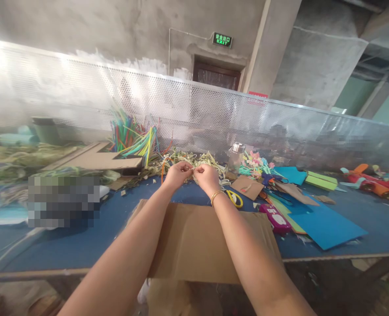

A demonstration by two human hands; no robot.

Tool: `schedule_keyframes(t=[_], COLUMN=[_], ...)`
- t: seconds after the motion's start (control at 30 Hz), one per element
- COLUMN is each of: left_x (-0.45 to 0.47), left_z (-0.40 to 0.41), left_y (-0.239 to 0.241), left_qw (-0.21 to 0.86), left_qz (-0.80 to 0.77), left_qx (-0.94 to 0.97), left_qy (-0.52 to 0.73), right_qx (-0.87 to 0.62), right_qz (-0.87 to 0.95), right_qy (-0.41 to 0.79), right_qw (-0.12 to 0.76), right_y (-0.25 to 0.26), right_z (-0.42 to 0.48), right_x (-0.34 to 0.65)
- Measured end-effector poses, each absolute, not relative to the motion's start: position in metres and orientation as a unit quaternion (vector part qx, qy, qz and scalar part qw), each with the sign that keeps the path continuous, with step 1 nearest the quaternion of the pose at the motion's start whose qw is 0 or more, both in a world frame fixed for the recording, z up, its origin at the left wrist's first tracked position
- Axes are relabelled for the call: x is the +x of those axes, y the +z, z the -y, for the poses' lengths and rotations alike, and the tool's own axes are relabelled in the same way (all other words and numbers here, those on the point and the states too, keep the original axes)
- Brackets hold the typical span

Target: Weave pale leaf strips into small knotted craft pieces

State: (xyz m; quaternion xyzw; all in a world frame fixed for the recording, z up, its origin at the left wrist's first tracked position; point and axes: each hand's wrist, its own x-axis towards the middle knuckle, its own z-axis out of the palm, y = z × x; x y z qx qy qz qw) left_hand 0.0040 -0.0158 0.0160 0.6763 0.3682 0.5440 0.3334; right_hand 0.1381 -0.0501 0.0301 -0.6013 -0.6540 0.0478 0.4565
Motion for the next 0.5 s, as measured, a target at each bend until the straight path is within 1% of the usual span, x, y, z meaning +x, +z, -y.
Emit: schedule_keyframes(t=[0.07, 0.17, 0.27, 0.33, 0.5], left_x=[0.004, 0.005, 0.005, 0.005, 0.004], left_z=[0.017, 0.02, 0.023, 0.023, 0.018], left_y=[0.017, 0.02, 0.021, 0.021, 0.017], left_qw=[0.332, 0.348, 0.357, 0.345, 0.311], left_qz=[-0.359, -0.354, -0.353, -0.356, -0.356], left_qx=[0.683, 0.684, 0.683, 0.683, 0.703], left_qy=[0.543, 0.535, 0.53, 0.535, 0.531], right_qx=[-0.598, -0.59, -0.58, -0.577, -0.587], right_qz=[0.629, 0.596, 0.597, 0.615, 0.653], right_qy=[0.097, 0.132, 0.144, 0.13, 0.04], right_qw=[0.488, 0.529, 0.535, 0.522, 0.477], right_y=[0.026, 0.02, 0.021, 0.024, 0.034], right_z=[0.043, 0.036, 0.037, 0.042, 0.054], right_x=[0.14, 0.143, 0.144, 0.143, 0.142])
